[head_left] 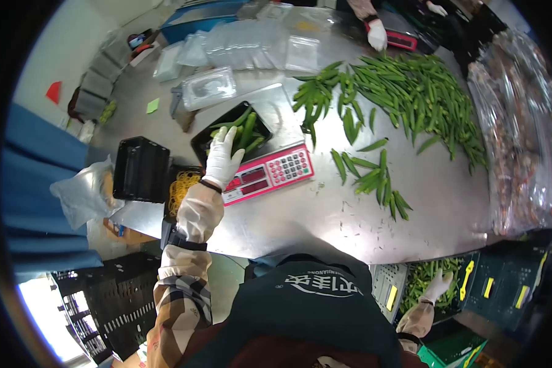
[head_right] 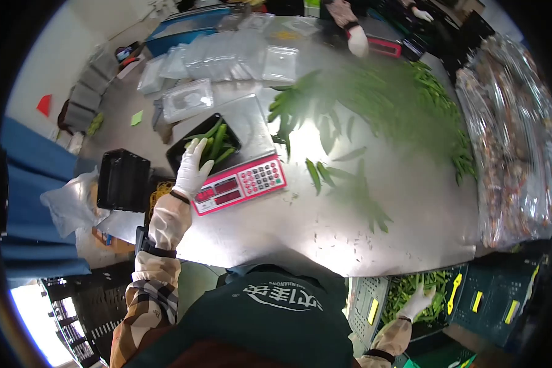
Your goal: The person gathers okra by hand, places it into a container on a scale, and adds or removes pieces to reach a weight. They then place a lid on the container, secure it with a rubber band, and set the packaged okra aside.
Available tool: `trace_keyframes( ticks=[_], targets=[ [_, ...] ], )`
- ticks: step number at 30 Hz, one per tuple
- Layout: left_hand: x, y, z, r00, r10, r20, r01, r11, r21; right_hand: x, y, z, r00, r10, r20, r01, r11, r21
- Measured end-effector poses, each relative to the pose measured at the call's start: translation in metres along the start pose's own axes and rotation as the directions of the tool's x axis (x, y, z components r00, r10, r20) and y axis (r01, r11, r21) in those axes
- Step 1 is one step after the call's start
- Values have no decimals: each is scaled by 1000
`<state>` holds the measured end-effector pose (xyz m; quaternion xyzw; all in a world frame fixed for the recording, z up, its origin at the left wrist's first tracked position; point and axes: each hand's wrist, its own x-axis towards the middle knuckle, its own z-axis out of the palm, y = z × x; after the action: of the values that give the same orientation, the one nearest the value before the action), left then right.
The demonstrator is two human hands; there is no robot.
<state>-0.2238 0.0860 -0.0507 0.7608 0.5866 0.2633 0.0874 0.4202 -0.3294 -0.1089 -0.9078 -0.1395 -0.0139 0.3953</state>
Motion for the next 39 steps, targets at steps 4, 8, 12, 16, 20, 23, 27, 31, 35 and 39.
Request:
trace_keyframes(
  ticks=[4, 8, 12, 16, 20, 23, 27, 31, 35, 39],
  targets=[
    [0, 54, 3, 990, -102, -95, 132, 903, 409, -53, -75, 53, 932, -75, 354, 46, 995, 92],
    [5, 116, 20, 967, 218, -134, -215, 976, 33, -98, -159, 144, 771, -403, 492, 291, 911, 291],
    [0, 161, 61, 966, 258, 2, -258, 966, -8, -93, -206, 191, 726, -455, 517, 348, 890, 294],
    [8, 165, 123, 921, 353, 166, -325, 929, -177, -57, -218, 220, 756, -414, 506, 360, 910, 207],
    [10, 178, 182, 877, 384, 289, -328, 918, -224, -33, -234, 223, 731, -223, 645, 388, 913, -124],
    [9, 185, 213, 851, 415, 323, -483, 859, 170, -41, -240, 223, 602, -382, 701, 598, 798, -79],
    [11, 189, 216, 835, 216, 506, -416, 849, 325, -46, -218, 237, 594, -479, 647, 668, 741, -65],
    [6, 199, 184, 671, -49, 740, 451, 819, -355, -42, -241, 204, 585, -102, 805, -439, 795, 419],
    [2, 230, 123, 409, 233, 882, 912, -112, -394, -52, -273, 171, 247, -223, 943, -558, 763, 327],
    [-15, 247, 100, 468, 354, 810, 871, -337, -356, -90, -292, 159, 155, -296, 942, -529, 781, 332]
  ],
)
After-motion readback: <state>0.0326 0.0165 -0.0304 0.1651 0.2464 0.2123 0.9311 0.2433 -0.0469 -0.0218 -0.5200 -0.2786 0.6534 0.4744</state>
